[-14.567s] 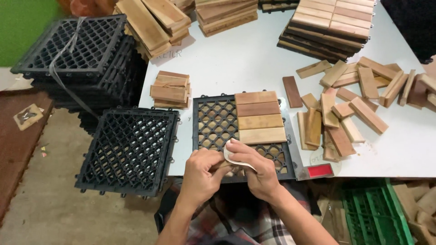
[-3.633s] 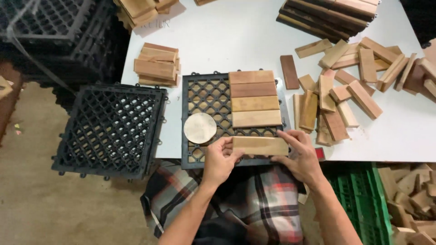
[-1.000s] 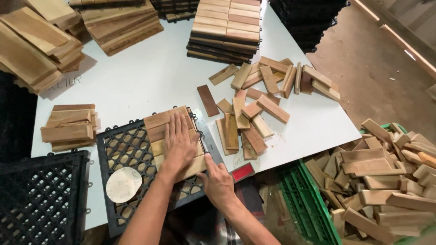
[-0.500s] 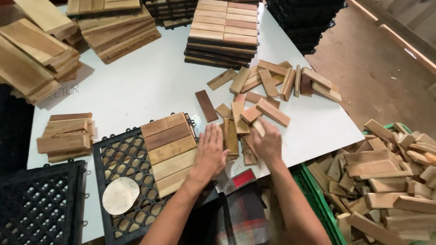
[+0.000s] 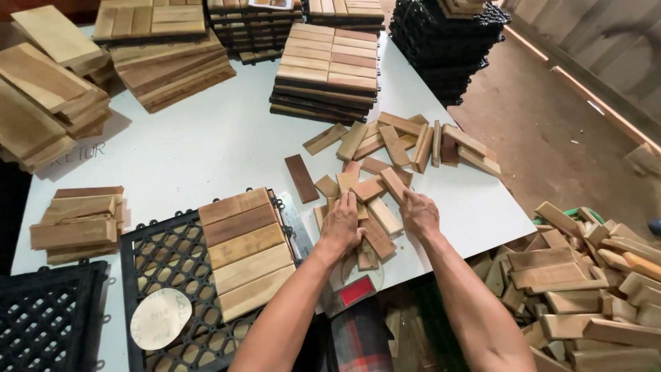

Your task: Sanding the edges of small wooden slats and assembling them into a plastic interlocking grid to create floor tiles.

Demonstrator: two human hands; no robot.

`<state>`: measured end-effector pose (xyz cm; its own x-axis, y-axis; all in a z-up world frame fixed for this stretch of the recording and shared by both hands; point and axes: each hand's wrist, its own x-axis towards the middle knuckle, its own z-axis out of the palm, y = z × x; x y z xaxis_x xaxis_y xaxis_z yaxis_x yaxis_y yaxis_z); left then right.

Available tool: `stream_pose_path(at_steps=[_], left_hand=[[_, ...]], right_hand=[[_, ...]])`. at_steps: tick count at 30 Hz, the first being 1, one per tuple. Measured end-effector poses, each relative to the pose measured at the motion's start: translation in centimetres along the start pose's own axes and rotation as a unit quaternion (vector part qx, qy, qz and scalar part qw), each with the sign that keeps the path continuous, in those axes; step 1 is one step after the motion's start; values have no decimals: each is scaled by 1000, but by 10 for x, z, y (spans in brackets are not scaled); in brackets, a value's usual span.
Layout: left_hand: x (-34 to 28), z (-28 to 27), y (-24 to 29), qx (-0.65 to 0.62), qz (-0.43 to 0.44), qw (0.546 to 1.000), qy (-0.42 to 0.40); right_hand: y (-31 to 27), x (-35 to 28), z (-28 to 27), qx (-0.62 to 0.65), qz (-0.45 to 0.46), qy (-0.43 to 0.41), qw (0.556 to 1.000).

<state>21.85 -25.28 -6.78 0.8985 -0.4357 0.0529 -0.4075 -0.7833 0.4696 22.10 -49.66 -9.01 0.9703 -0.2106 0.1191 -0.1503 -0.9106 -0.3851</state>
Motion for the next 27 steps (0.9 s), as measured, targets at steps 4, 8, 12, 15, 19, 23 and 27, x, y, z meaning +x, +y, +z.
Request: stream_pose_path(at_steps=[4,8,12,15,19,23,27], left_hand=[[6,-34,11,-21,-6,1000,22],[-53,-126,34,-259,34,954,144],[-124,-136,-33,-292,-2,927,235],[-190,-166,-51,-466,-124,856,183],[-249,-184,-78,-527,-170,801,228],[-287,-192,-87,-552,-143,792,219],[-319,-183,-76,-574,-160,787,161]], right_hand=[[-59,-26,-49,116,10,16,993],[-117,-74,-85,214,-136,39,967],[-154,-111,-90,329,-170,-56,927],[-183,-132,-81,520,-110,-163,832],[-231,-151,-63,607,-153,-241,741],[-251,-159,-44,637,-138,-220,726],[-240,-171,-30,614,-69,-189,763]])
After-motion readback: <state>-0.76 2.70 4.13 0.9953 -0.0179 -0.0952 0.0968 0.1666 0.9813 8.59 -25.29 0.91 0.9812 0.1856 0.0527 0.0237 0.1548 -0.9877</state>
